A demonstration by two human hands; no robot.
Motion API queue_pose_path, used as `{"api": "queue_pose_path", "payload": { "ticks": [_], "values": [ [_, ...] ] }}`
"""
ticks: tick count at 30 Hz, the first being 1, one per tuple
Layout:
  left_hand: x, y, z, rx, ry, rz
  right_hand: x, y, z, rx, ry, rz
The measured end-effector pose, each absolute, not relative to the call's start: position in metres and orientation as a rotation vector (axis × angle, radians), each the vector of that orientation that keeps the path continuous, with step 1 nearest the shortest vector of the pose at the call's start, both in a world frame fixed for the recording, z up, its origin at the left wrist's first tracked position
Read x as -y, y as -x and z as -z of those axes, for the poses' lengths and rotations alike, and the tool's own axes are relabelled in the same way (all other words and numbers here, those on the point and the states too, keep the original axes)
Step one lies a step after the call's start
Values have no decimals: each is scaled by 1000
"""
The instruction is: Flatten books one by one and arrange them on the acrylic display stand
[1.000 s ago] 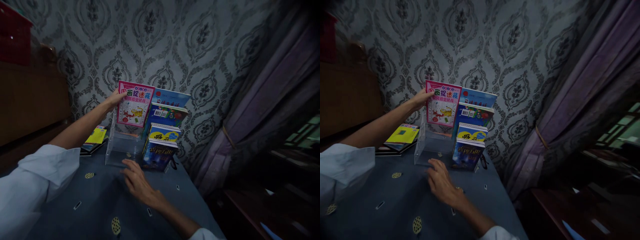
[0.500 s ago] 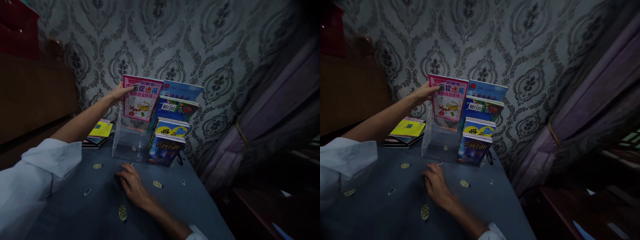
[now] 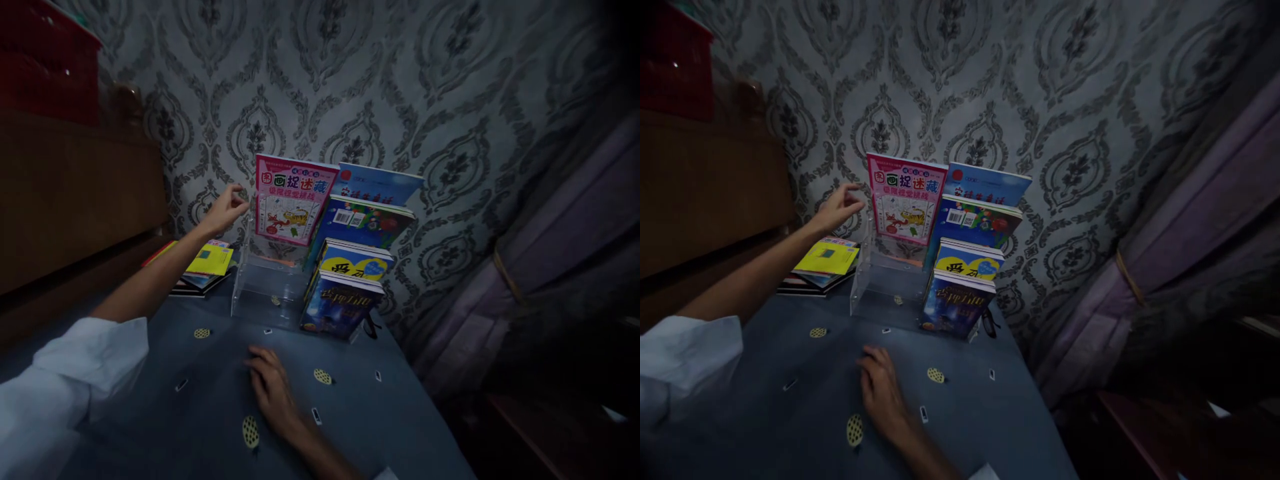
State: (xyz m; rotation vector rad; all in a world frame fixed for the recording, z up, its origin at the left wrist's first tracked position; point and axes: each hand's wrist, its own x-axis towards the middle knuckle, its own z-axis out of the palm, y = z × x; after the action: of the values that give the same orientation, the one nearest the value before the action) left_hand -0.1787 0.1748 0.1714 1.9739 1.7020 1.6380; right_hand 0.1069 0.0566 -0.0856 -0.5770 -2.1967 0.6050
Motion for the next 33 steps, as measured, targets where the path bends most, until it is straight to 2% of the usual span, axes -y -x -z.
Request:
{"api": "queue_pose_path", "payload": {
  "ticks": [2, 4, 7, 12, 19, 26, 33],
  "values": [
    [-163, 195, -138, -2162, -2046, -1410, -57, -107, 85, 2185, 612, -634],
    [-150, 208, -104, -2442, -2058, -652, -58, -107, 83, 2174, 628, -664],
    [-135, 218, -60, -2479, -1964, -335, -58, -106, 80, 2165, 626, -684],
    [-124, 210, -26, -2617, -1936, -238, -60, -105, 80, 2175, 629, -700],
    [-105, 210, -24, -2672, -1995, -228, -61, -106, 81, 2163, 633, -751],
    [-38, 224, -7, -2528, -2125, -309, -64, -106, 72, 2157, 610, -826],
    [49, 216, 31, -2352, -2251, -172, -66, -105, 73, 2154, 637, -870]
  ]
}}
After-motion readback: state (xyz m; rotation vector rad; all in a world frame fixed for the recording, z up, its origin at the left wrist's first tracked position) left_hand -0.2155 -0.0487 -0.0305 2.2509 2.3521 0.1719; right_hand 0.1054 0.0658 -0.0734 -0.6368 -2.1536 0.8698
